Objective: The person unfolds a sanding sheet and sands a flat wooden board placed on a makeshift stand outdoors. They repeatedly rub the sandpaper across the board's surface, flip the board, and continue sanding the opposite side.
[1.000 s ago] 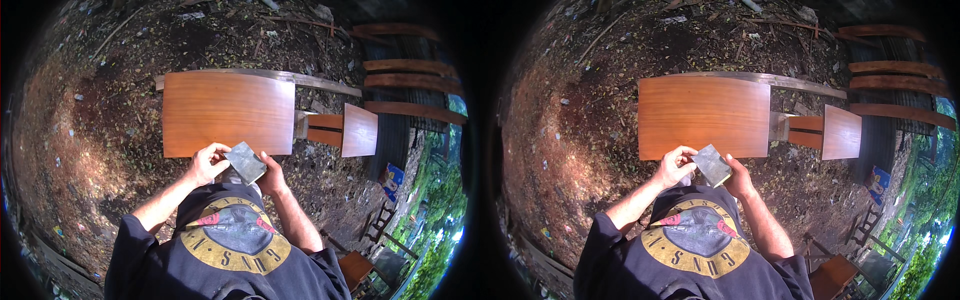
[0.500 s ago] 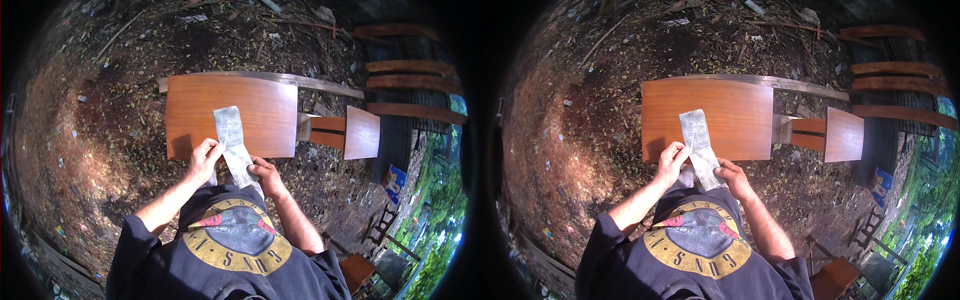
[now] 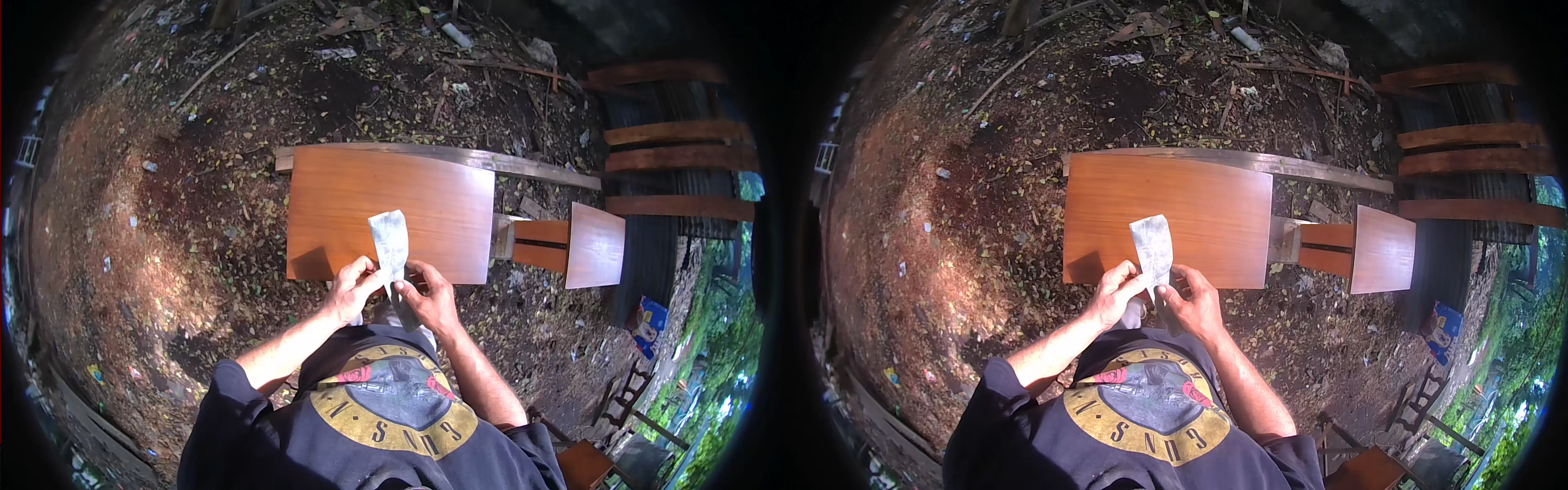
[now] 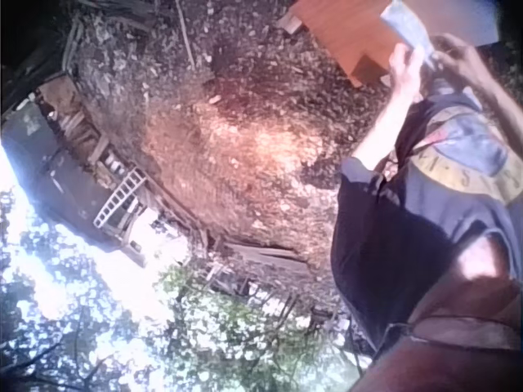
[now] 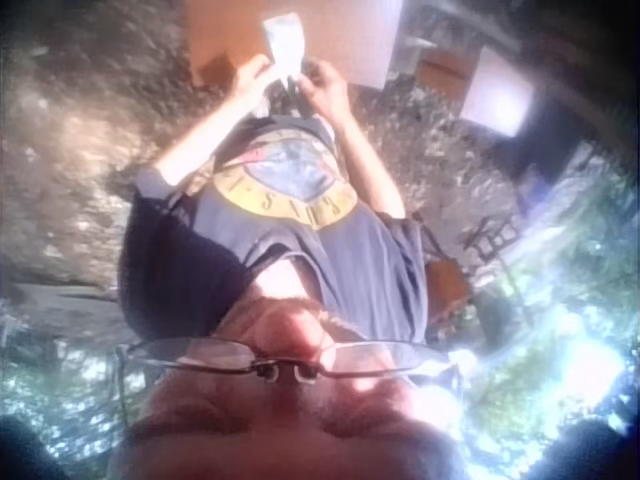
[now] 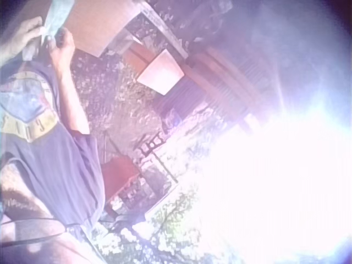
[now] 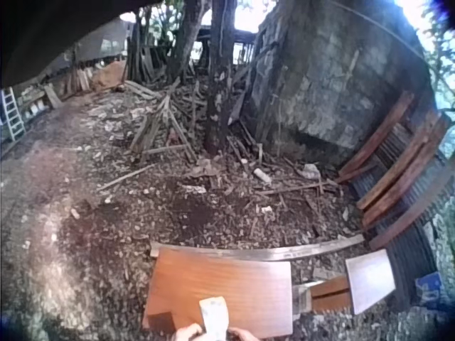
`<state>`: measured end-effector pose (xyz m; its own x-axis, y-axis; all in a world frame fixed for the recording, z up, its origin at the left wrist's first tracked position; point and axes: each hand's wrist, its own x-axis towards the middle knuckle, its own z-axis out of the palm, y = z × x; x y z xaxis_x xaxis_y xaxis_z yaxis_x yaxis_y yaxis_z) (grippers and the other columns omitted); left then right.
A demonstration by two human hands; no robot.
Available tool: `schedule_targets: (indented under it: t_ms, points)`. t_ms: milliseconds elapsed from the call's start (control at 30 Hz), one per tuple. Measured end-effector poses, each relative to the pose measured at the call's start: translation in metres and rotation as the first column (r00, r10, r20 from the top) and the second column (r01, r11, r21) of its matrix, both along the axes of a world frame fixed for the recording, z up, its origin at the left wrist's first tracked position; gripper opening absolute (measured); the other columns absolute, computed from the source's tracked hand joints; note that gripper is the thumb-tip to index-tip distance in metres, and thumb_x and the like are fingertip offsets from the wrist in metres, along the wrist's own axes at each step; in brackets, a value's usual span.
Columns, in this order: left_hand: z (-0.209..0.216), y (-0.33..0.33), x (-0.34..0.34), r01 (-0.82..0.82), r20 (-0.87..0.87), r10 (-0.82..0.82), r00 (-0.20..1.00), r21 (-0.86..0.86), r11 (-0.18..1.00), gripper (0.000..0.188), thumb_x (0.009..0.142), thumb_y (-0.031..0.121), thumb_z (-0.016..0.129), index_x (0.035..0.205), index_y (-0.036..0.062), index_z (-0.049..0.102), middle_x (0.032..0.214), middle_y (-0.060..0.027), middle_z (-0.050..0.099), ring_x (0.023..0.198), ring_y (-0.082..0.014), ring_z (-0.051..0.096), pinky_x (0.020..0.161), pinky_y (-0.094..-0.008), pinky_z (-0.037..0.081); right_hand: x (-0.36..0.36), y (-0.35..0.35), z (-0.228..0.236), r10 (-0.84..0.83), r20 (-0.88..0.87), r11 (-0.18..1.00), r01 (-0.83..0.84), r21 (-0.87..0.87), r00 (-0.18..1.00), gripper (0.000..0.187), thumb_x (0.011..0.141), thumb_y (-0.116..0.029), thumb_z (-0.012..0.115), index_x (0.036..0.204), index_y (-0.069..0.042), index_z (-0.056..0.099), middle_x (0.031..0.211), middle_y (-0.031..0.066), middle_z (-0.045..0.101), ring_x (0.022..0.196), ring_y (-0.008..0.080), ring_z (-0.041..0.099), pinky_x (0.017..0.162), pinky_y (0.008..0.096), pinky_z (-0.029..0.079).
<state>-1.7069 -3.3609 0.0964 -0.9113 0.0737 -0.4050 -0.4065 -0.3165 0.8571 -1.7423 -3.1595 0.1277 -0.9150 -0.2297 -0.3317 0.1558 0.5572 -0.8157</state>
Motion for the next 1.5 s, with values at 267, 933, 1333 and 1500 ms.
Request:
schedule_targets:
  t_ms: [267,933,1333,1500]
  points:
    - [0.015,0.002,-0.004,0.053,0.073,-0.083,0.994,0.344,0.938,0.046,0.096,0.023,0.071,0.130,0.0025,0.048,0.118,-0.0125,0.067,0.110,-0.0200,0.067,0.095,-0.0348,0.053,0.005,0.009,-0.002,0.092,0.472,0.803,0.215,-0.556,0.877,0.054,0.094,-0.010,0.077,0.142,0.001,0.052,0.121,0.0105,0.070,0.113,0.0186,0.067,0.100,0.0352,0.054]
    - [0.024,0.012,-0.012,-0.018,-0.104,0.040,0.994,0.204,0.979,0.063,0.092,0.022,0.073,0.143,0.0002,0.042,0.131,-0.0138,0.059,0.123,-0.0247,0.059,0.106,-0.0403,0.048,0.008,0.012,-0.001,0.048,0.469,0.835,0.222,-0.504,0.882,0.045,0.096,-0.019,0.077,0.133,0.000,0.060,0.120,0.0083,0.070,0.110,0.0147,0.065,0.100,0.0327,0.052]
    - [0.017,0.013,-0.012,0.039,-0.175,-0.011,0.985,0.157,0.987,0.066,0.092,0.022,0.074,0.145,0.0002,0.041,0.133,-0.0155,0.058,0.125,-0.0272,0.059,0.107,-0.0424,0.048,0.006,0.013,-0.007,0.000,0.521,0.817,0.301,-0.492,0.853,0.039,0.092,-0.019,0.080,0.122,-0.002,0.061,0.109,0.0054,0.069,0.102,0.0130,0.063,0.095,0.0305,0.050]
    - [0.018,0.016,-0.016,0.063,-0.197,-0.034,0.980,0.146,0.987,0.070,0.091,0.023,0.075,0.148,0.0005,0.038,0.136,-0.0161,0.055,0.126,-0.0269,0.057,0.108,-0.0417,0.048,0.006,0.015,-0.009,0.057,0.468,0.863,0.193,-0.467,0.882,0.048,0.094,-0.021,0.078,0.134,-0.002,0.060,0.121,0.0068,0.067,0.116,0.0155,0.060,0.103,0.0333,0.048]
